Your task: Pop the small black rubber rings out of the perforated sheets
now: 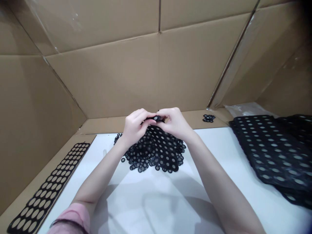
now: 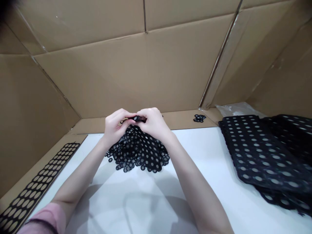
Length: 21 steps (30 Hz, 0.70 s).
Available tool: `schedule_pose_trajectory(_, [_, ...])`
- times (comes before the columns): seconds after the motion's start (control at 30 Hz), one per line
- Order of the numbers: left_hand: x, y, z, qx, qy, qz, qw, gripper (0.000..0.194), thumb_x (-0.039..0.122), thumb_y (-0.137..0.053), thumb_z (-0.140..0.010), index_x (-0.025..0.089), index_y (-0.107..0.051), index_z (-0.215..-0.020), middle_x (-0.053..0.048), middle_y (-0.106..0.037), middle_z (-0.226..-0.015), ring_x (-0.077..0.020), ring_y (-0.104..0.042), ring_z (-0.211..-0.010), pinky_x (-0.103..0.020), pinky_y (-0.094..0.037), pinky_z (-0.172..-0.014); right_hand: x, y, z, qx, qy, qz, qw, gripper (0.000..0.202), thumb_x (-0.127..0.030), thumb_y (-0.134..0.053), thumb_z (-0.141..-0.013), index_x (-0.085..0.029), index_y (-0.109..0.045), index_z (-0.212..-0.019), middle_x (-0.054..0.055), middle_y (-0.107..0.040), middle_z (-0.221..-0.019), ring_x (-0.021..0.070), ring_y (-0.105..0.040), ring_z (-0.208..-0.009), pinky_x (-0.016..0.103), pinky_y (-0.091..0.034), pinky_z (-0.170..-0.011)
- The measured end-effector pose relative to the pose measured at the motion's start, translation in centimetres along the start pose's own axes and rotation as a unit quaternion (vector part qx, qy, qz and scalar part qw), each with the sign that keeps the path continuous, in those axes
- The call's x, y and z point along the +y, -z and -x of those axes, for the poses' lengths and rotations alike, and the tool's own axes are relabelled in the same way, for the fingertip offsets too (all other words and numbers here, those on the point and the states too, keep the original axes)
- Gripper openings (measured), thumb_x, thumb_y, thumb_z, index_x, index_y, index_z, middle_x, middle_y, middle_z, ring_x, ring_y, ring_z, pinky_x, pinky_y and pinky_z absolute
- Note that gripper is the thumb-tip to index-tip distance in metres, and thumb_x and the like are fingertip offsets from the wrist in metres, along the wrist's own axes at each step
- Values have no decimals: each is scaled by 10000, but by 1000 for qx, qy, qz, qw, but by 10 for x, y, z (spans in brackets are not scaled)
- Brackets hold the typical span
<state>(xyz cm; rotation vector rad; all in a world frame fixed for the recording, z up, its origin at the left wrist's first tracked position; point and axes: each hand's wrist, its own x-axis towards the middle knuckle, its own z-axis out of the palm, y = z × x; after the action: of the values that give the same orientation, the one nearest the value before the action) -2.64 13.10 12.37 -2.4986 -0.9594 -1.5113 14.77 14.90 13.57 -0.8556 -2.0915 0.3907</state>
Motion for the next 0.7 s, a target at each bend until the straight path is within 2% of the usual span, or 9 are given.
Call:
schedule_pose_trajectory(0.27, [2,-14,12,98,13,-37,994,207,209,-472,-931,164,-652,-840,-30,-626,-715,-136,-565,-659,-258,-437,-633,-6,-10,-2,-1,-13,-19,1000,205,-196,-614,-695,-162,-486,-539,-27,-456,-555,100,-394,-562,255,-262,-549])
schedule_pose_trajectory(0.5, [-3,-2,4,59,86,6,994,233,189,-482,-907,175,-635,-732,7,-640,-677,-110,-569,-620,-222,-433,-613,-8,-15,0,-41,-30,-31,998,314,-223,-627,-714,-171,-394,-511,-49,-339,-534,84,-292,-543,257,-227,-526])
schedule_pose_trajectory(0.6, [-7,1,1,85,111,13,990,209,173,-509,-872,172,-649,-717,7,-647,-674,-110,-571,-619,-222,-440,-618,-11,-9,2,-79,-48,-52,994,250,-259,-645,-723,-168,-482,-557,-54,-339,-535,82,-291,-531,248,-235,-509])
schedule_pose_trajectory(0.67, [-10,2,1,109,147,38,982,192,187,-527,-850,169,-650,-705,6,-635,-652,-109,-556,-596,-218,-437,-584,-14,-4,3,-93,-51,-55,993,120,-257,-676,-705,-168,-596,-703,-62,-379,-535,86,-321,-522,243,-261,-508])
schedule_pose_trajectory(0.7, [-13,2,0,119,169,58,977,183,205,-541,-840,167,-646,-695,6,-624,-637,-108,-543,-577,-215,-432,-560,-16,-2,4,-92,-50,-61,993,155,-249,-686,-702,-172,-635,-827,-65,-411,-541,90,-345,-521,241,-283,-516])
